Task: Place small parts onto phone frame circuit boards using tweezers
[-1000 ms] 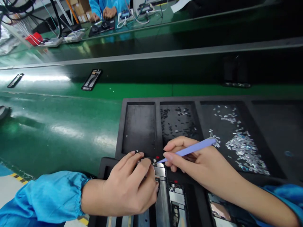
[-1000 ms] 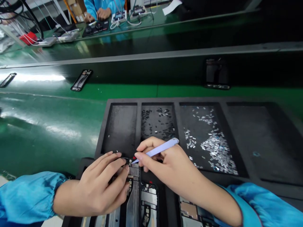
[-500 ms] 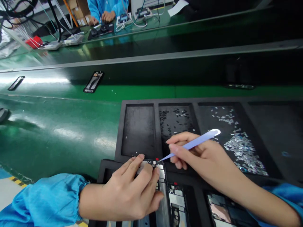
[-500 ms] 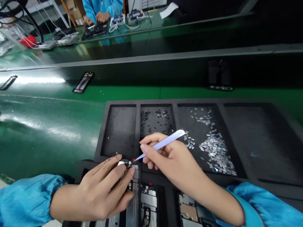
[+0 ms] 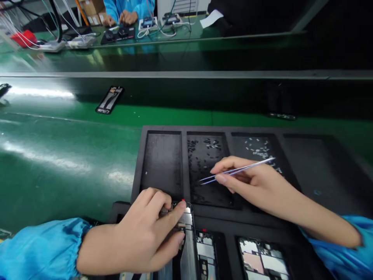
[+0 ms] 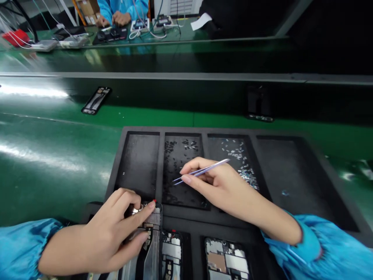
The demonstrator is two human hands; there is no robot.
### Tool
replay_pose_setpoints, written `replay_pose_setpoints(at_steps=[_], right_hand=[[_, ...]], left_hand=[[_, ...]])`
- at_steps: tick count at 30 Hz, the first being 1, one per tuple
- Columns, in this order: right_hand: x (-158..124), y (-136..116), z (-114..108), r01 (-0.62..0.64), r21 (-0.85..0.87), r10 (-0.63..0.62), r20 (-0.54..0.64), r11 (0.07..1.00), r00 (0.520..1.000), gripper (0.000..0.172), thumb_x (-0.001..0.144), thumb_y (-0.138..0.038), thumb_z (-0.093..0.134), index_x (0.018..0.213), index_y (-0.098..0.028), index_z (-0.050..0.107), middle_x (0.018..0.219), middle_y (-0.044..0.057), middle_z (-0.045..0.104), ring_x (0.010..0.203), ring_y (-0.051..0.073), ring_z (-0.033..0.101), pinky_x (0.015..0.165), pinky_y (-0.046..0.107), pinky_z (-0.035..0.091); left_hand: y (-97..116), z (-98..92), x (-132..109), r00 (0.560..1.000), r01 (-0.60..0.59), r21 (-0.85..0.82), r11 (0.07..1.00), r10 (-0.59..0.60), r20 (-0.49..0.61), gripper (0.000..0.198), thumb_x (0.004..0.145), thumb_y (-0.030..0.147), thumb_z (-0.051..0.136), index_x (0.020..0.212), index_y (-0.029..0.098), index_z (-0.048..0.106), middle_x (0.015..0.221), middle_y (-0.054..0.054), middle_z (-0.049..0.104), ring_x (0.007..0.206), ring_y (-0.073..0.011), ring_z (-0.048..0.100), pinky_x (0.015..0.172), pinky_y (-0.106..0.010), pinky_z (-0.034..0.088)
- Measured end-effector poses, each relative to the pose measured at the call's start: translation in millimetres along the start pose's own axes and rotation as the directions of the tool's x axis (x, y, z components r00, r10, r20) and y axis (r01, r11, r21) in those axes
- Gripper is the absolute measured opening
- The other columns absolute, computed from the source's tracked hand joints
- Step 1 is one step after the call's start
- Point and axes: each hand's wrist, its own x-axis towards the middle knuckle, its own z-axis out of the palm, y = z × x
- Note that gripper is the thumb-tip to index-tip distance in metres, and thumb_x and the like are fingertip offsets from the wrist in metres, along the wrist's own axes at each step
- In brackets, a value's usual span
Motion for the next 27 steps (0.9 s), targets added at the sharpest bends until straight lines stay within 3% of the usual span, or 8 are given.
replay_pose_setpoints(at_steps=[2,4,6,8,11,13,22,27], right_hand=[[0.9,6.9,0.9,0.004,0.028,-0.003,-0.013,1.0,1.0,0.036,0.093,-0.056,0.068,0.082,-0.021,0.069,0.061,0.0,0.061,0.046,0.012,0.053,0.04,0.023,0.04],[0.5,11.0,3.7,0.064,-0.007,-0.064,-0.045,0.998,0.997,0.031,0.094,-0.049,0.068,0.08,-0.021,0.069,0.064,0.001,0.064,0.049,0.013,0.056,0.043,0.023,0.043],[-0.5,12.3,6.7,0.136,-0.088,-0.141,-0.059,0.987,0.988,0.023,0.095,-0.04,0.067,0.082,-0.022,0.072,0.071,0.002,0.069,0.057,0.014,0.063,0.05,0.024,0.048],[-1.5,12.2,9.0,0.182,-0.156,-0.192,-0.051,0.971,0.98,0.015,0.095,-0.033,0.067,0.087,-0.023,0.074,0.078,0.002,0.074,0.066,0.016,0.069,0.058,0.025,0.053],[-2.8,12.1,10.9,0.224,-0.212,-0.233,-0.018,0.951,0.972,0.011,0.096,-0.031,0.068,0.091,-0.024,0.075,0.083,0.001,0.078,0.071,0.016,0.073,0.064,0.025,0.055],[-3.3,12.4,11.5,0.244,-0.239,-0.251,0.001,0.94,0.968,0.013,0.097,-0.033,0.067,0.092,-0.024,0.075,0.083,0.001,0.078,0.071,0.017,0.073,0.062,0.025,0.055],[-1.9,10.8,12.9,0.257,-0.217,-0.261,0.009,0.942,0.965,0.018,0.098,-0.036,0.067,0.088,-0.025,0.076,0.08,0.0,0.078,0.066,0.016,0.073,0.059,0.026,0.056],[-6.7,1.4,10.2,0.094,-0.031,-0.096,-0.079,0.995,0.992,0.021,0.093,-0.042,0.072,0.093,-0.021,0.077,0.071,0.002,0.075,0.053,0.014,0.068,0.049,0.022,0.056]], left_hand=[[0.5,2.8,-3.1,0.997,-0.034,0.048,0.998,0.038,-0.073,0.039,0.097,0.024,0.057,0.129,0.004,0.066,0.103,-0.015,0.058,0.101,-0.0292,0.056,0.087,-0.049,0.058],[-0.2,7.7,-9.4,0.97,-0.136,0.118,0.984,0.156,-0.188,0.034,0.094,0.024,0.062,0.122,0.008,0.071,0.102,-0.011,0.06,0.104,-0.0294,0.057,0.097,-0.051,0.055],[-2.6,11.3,-16.3,0.929,-0.288,0.148,0.946,0.314,-0.198,0.03,0.094,0.022,0.063,0.119,0.011,0.074,0.104,-0.007,0.063,0.108,-0.0263,0.059,0.107,-0.046,0.052],[-6.3,10.8,-20.7,0.885,-0.451,0.149,0.88,0.463,-0.056,0.029,0.096,0.022,0.061,0.121,0.015,0.075,0.114,-0.005,0.066,0.118,-0.0247,0.06,0.114,-0.039,0.05],[-11.4,4.7,-20.0,0.812,-0.581,0.142,0.801,0.561,0.161,0.031,0.099,0.024,0.059,0.126,0.018,0.074,0.128,-0.004,0.067,0.13,-0.0273,0.057,0.116,-0.038,0.052],[-13.0,1.3,-17.3,0.8,-0.596,0.145,0.79,0.569,0.19,0.031,0.099,0.024,0.058,0.125,0.018,0.074,0.131,-0.004,0.067,0.131,-0.0286,0.058,0.114,-0.04,0.054],[-13.0,11.4,-19.8,0.803,-0.596,0.148,0.789,0.583,0.125,0.029,0.101,0.029,0.056,0.119,0.018,0.076,0.128,-0.006,0.068,0.126,-0.0295,0.061,0.107,-0.04,0.057],[-10.3,10.3,-21.6,0.806,-0.587,0.209,0.782,0.588,0.061,0.029,0.095,0.037,0.066,0.112,0.017,0.077,0.12,-0.009,0.07,0.113,-0.0293,0.066,0.096,-0.04,0.06]])
